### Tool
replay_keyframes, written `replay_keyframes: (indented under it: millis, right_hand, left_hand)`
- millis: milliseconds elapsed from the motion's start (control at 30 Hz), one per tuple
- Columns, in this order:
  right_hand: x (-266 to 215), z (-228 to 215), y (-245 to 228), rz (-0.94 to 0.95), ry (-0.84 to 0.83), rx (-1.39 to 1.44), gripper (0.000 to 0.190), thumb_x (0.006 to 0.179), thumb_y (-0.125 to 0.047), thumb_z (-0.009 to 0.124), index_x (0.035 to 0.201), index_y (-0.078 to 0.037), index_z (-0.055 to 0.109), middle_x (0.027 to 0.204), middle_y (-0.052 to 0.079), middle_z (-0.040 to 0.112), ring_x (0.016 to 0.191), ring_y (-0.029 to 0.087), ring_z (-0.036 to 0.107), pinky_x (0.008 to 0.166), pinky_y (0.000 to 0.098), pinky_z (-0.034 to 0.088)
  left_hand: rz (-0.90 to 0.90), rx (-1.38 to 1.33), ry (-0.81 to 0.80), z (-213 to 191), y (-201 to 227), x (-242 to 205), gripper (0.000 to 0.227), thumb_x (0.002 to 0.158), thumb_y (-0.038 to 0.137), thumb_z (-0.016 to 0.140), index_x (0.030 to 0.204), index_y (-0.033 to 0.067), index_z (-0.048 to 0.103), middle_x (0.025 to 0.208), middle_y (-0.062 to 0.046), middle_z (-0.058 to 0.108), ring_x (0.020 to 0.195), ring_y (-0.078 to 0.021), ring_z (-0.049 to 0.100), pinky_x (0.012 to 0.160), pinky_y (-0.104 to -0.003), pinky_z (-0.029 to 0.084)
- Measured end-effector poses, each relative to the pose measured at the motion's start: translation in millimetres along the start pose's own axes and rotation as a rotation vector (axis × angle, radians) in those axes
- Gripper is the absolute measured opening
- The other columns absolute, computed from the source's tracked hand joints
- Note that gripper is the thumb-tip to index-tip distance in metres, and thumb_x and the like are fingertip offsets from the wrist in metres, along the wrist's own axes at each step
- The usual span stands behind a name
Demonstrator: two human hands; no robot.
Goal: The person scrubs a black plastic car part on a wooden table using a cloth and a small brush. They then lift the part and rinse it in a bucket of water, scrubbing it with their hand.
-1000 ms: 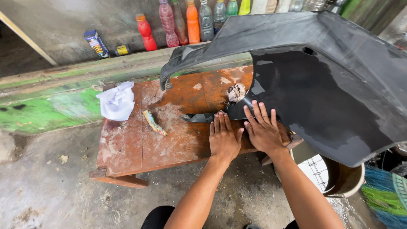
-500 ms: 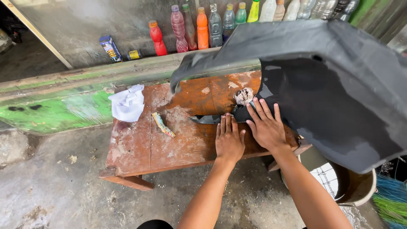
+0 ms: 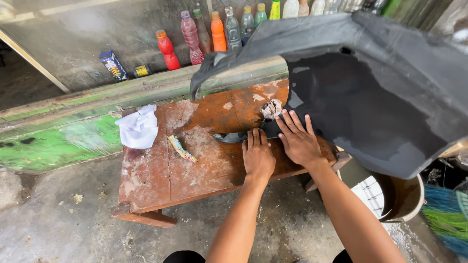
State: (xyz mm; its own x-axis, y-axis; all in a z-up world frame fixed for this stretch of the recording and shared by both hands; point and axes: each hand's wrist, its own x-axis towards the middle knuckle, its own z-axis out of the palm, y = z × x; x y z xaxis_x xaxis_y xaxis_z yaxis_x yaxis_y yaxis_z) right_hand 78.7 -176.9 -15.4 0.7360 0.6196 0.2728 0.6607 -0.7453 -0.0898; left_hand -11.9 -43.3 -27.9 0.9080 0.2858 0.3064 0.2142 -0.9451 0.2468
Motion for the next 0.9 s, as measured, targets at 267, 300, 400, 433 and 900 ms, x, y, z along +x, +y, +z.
replay_keyframes:
  millis: [267, 300, 400, 433, 900]
  right_hand:
    - [-9, -6, 4, -0.024, 0.067, -0.062, 0.054, 0.108, -0.04, 0.035, 0.161, -0.033, 0.027, 0.173, -0.004, 0.008, 0.158, 0.02, 0.009, 0.128, 0.0493, 0.0]
    - [-10, -7, 5, -0.012, 0.072, -0.06, 0.054, 0.108, -0.042, 0.033, 0.161, -0.033, 0.027, 0.174, -0.001, 0.006, 0.158, 0.022, 0.008, 0.128, 0.0498, 0.001]
    - [-9, 1, -1, 0.01, 0.031, -0.057, 0.056, 0.107, -0.044, 0.034, 0.162, -0.034, 0.025, 0.174, 0.001, 0.005, 0.158, 0.024, 0.005, 0.127, 0.0522, -0.001]
    - [-12, 1, -4, 0.01, 0.026, -0.058, 0.056, 0.107, -0.044, 0.034, 0.162, -0.034, 0.025, 0.174, 0.001, 0.005, 0.158, 0.024, 0.005, 0.127, 0.0522, -0.001]
    - [-8, -1, -2, 0.073, -0.101, 0.022, 0.058, 0.108, -0.038, 0.03, 0.163, -0.039, 0.013, 0.172, -0.006, -0.005, 0.157, 0.02, -0.004, 0.126, 0.0509, -0.005]
  left_hand:
    - [-0.002, -0.03, -0.002, 3, -1, 1, 0.052, 0.104, 0.025, 0.045, 0.15, -0.0005, 0.044, 0.153, -0.023, 0.045, 0.147, -0.0359, 0.036, 0.115, -0.054, 0.032]
    - [-0.018, -0.042, -0.004, 1, 2, -1, 0.056, 0.104, 0.029, 0.045, 0.151, -0.0019, 0.043, 0.156, -0.024, 0.043, 0.149, -0.0366, 0.033, 0.116, -0.055, 0.03]
    - [-0.062, -0.03, -0.064, -2, 12, -8, 0.061, 0.106, 0.034, 0.039, 0.155, -0.0028, 0.036, 0.162, -0.025, 0.035, 0.154, -0.0372, 0.026, 0.122, -0.054, 0.019]
    - [-0.063, -0.034, -0.067, -6, 15, -11, 0.061, 0.106, 0.034, 0.039, 0.155, -0.0028, 0.036, 0.162, -0.025, 0.035, 0.154, -0.0372, 0.026, 0.122, -0.054, 0.019]
    - [-0.232, -0.05, -0.26, -33, 14, -28, 0.075, 0.106, 0.053, 0.026, 0.163, 0.005, 0.017, 0.171, -0.017, 0.015, 0.159, -0.0287, 0.007, 0.123, -0.059, -0.002]
